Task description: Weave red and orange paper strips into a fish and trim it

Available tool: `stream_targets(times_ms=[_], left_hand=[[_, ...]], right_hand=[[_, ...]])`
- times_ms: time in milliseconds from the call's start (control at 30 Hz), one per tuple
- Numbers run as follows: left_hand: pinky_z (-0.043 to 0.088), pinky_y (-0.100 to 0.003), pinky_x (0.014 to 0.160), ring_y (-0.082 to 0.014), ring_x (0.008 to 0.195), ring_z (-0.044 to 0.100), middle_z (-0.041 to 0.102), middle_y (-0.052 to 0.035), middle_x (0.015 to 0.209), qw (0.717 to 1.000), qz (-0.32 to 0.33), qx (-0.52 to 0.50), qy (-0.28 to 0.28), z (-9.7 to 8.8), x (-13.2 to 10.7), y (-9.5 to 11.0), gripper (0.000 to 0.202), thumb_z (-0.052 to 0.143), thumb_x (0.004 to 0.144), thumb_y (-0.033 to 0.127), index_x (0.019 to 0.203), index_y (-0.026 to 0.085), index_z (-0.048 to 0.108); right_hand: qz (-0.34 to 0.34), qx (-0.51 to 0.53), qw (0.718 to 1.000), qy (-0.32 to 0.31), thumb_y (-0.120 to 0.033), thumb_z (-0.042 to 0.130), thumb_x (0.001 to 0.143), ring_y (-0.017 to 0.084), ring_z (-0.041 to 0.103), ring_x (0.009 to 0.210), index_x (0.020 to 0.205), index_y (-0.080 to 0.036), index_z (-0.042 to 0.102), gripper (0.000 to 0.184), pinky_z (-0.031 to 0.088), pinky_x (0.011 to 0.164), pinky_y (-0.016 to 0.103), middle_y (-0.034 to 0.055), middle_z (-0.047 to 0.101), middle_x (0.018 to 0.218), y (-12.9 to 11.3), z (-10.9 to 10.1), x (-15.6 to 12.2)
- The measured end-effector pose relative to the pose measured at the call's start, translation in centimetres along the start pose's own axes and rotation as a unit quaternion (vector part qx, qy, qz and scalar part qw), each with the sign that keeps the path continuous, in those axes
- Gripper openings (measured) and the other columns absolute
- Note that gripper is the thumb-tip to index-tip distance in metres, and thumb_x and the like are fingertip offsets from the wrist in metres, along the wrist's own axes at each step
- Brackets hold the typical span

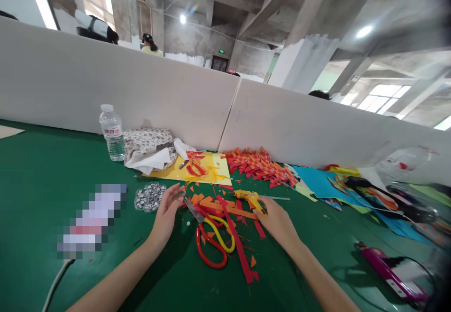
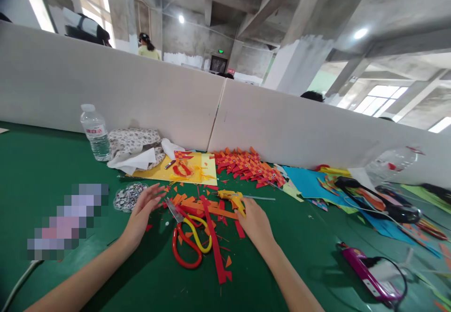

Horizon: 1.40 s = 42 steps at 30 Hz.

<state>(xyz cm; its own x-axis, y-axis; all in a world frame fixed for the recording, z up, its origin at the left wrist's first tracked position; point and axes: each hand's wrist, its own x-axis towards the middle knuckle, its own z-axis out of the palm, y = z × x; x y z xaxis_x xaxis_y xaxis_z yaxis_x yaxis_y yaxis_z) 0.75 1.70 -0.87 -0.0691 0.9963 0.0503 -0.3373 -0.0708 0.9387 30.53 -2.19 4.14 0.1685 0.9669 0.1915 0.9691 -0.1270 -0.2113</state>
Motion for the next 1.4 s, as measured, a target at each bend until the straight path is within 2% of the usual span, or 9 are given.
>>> stream_targets(times_ms=[100,167,533,700,833,933,1133,1300,1400], left_hand=[[0.044,-0.036,0.087,-0.0242,0.105,0.055,0.056,-0.0099,0.118,1.0,0.001,0.002,-0.01,0.2,-0.1,-0.5,0.045,0.061,0.07,0.036,0.112,0.02,0.051],[0.044,-0.036,0.088,-0.0235,0.104,0.056,0.056,-0.0093,0.117,1.0,0.008,0.004,-0.022,0.2,-0.2,-0.7,0.044,0.062,0.07,0.034,0.111,0.021,0.051],[0.043,-0.036,0.089,-0.0233,0.11,0.05,0.05,-0.0085,0.124,0.995,0.034,0.078,-0.054,0.0,-0.4,-0.3,0.035,0.055,0.08,0.032,0.112,0.022,0.047],[0.044,-0.036,0.087,-0.0226,0.107,0.051,0.05,-0.0075,0.121,0.996,0.023,0.08,-0.039,0.1,-0.2,-0.2,0.032,0.056,0.079,0.033,0.108,0.022,0.048],[0.045,-0.034,0.086,-0.0211,0.103,0.053,0.052,-0.0065,0.116,0.996,0.009,0.08,-0.028,0.2,-0.3,-0.1,0.03,0.057,0.078,0.033,0.104,0.022,0.049],[0.045,-0.034,0.086,-0.0212,0.103,0.053,0.053,-0.0066,0.114,0.996,0.008,0.085,-0.031,0.2,-0.3,-0.3,0.029,0.057,0.078,0.032,0.103,0.022,0.05],[0.045,-0.034,0.086,-0.0213,0.103,0.053,0.053,-0.0063,0.112,0.996,0.006,0.082,-0.026,0.1,-0.1,-0.4,0.027,0.057,0.077,0.032,0.102,0.022,0.051],[0.046,-0.032,0.081,-0.0207,0.099,0.055,0.055,-0.006,0.108,0.997,-0.003,0.078,-0.017,0.6,-0.2,-0.2,0.027,0.06,0.074,0.03,0.098,0.021,0.052],[0.045,-0.032,0.08,-0.021,0.098,0.055,0.056,-0.0063,0.106,0.996,-0.001,0.085,-0.023,0.7,-0.2,-0.4,0.028,0.06,0.074,0.03,0.098,0.02,0.052]], right_hand=[[0.007,-0.036,0.998,-0.045,-0.026,0.051,0.08,0.025,0.061,0.097,0.118,-0.016,0.055,0.04,0.046,0.079,0.033,0.0109,0.063,0.112,1.8,0.8,-0.4],[0.002,-0.038,0.998,-0.043,-0.028,0.048,0.082,0.025,0.062,0.097,0.119,-0.017,0.055,0.039,0.046,0.079,0.032,0.0099,0.065,0.111,2.0,1.2,-0.2],[-0.018,-0.079,0.997,-0.012,-0.021,0.056,0.078,0.023,0.058,0.099,0.103,-0.018,0.063,0.026,0.044,0.077,0.028,0.0099,0.064,0.106,-0.8,0.2,4.5],[0.009,-0.08,0.996,-0.033,-0.026,0.06,0.076,0.024,0.063,0.087,0.098,-0.018,0.065,0.024,0.046,0.068,0.029,0.0087,0.066,0.101,0.0,0.7,3.1],[-0.01,-0.047,0.998,0.028,-0.024,0.05,0.083,0.021,0.063,0.091,0.101,-0.018,0.064,0.023,0.047,0.073,0.028,0.0085,0.065,0.108,2.2,2.2,1.9],[-0.035,-0.033,0.995,0.092,-0.027,0.044,0.087,0.022,0.064,0.088,0.101,-0.017,0.062,0.025,0.048,0.071,0.029,0.01,0.065,0.106,3.8,3.1,2.9],[-0.041,-0.016,0.988,0.151,-0.038,0.039,0.09,0.023,0.063,0.084,0.099,-0.015,0.06,0.032,0.047,0.069,0.03,0.0119,0.066,0.097,4.9,4.3,4.6],[-0.043,-0.017,0.987,0.151,-0.038,0.04,0.089,0.022,0.064,0.081,0.092,-0.016,0.062,0.031,0.046,0.068,0.029,0.0115,0.067,0.092,5.0,4.2,4.8],[-0.038,-0.031,0.989,0.142,-0.033,0.044,0.088,0.023,0.063,0.08,0.089,-0.015,0.063,0.027,0.045,0.065,0.03,0.0115,0.067,0.088,3.6,3.6,5.7]])
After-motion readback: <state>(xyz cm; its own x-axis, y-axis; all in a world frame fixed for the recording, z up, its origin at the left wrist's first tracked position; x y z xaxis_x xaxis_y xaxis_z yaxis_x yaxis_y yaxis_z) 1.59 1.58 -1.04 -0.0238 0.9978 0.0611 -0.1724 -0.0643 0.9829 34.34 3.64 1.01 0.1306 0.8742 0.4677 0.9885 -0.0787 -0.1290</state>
